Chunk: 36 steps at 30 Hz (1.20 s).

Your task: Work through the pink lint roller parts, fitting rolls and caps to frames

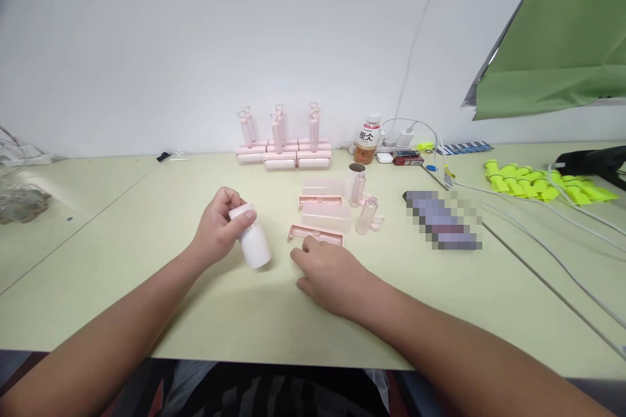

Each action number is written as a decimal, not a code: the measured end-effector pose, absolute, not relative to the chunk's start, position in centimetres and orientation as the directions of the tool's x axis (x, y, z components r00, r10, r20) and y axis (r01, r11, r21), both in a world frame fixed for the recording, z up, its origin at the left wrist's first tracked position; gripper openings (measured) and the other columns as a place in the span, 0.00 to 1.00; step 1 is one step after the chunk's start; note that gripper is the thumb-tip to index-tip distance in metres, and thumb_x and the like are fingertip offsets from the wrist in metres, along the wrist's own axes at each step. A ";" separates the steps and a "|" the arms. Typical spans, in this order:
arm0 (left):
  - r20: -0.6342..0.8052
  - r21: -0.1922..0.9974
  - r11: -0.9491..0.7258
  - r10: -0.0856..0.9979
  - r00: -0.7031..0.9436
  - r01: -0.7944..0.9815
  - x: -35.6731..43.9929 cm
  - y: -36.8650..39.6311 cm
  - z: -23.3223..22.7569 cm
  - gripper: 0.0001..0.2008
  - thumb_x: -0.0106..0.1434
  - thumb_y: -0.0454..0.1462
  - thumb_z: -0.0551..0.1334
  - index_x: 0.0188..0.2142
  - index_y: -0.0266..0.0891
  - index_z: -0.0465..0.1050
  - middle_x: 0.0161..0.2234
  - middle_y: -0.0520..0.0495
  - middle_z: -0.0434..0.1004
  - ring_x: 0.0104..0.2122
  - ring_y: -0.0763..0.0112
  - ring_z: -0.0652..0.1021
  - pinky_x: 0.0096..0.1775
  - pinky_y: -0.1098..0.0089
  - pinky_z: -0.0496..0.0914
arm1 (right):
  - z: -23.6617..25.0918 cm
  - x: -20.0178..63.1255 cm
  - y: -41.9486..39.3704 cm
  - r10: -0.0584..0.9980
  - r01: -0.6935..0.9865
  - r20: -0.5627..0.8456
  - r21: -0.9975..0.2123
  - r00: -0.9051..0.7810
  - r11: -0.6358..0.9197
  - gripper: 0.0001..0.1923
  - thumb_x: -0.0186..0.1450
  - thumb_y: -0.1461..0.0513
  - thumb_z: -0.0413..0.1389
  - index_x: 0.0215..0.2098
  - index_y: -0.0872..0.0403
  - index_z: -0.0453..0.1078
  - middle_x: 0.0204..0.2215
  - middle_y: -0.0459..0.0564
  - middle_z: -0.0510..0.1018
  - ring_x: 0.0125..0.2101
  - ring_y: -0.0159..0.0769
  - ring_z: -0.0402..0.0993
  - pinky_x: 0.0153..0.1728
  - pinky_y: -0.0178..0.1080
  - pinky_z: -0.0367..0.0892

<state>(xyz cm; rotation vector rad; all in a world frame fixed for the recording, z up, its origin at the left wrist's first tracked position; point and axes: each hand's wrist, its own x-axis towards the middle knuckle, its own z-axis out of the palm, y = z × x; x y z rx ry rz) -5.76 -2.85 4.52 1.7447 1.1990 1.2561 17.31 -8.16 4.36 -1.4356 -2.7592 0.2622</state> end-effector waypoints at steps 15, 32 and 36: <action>0.058 0.996 -0.060 0.998 -0.027 -0.071 -5.4 -1.6 5.3 0.13 0.58 0.44 0.62 0.34 0.42 0.60 0.20 0.59 0.65 0.14 0.77 0.66 0.12 0.77 0.58 | 4.7 17.2 -8.4 0.774 0.726 -0.079 -0.417 -0.629 0.547 0.06 0.57 0.68 0.53 0.28 0.54 0.59 0.32 0.48 0.67 0.28 0.32 0.63 0.26 0.34 0.54; -0.069 0.980 0.084 0.994 0.086 -0.179 -4.9 -2.1 5.2 0.14 0.59 0.43 0.60 0.42 0.38 0.67 0.22 0.55 0.68 0.15 0.75 0.72 0.16 0.73 0.68 | 4.2 17.0 -7.7 0.787 0.446 0.573 -0.656 -0.231 0.609 0.10 0.64 0.61 0.58 0.26 0.51 0.63 0.44 0.52 0.80 0.50 0.45 0.74 0.46 0.44 0.68; -0.081 0.972 0.110 0.987 0.140 -0.210 -4.4 -2.5 5.0 0.13 0.59 0.43 0.61 0.40 0.38 0.66 0.23 0.54 0.70 0.18 0.73 0.74 0.18 0.72 0.71 | 4.1 16.9 -7.6 0.784 0.439 0.580 -0.659 -0.220 0.610 0.09 0.64 0.62 0.57 0.26 0.51 0.63 0.44 0.54 0.80 0.50 0.45 0.75 0.45 0.44 0.70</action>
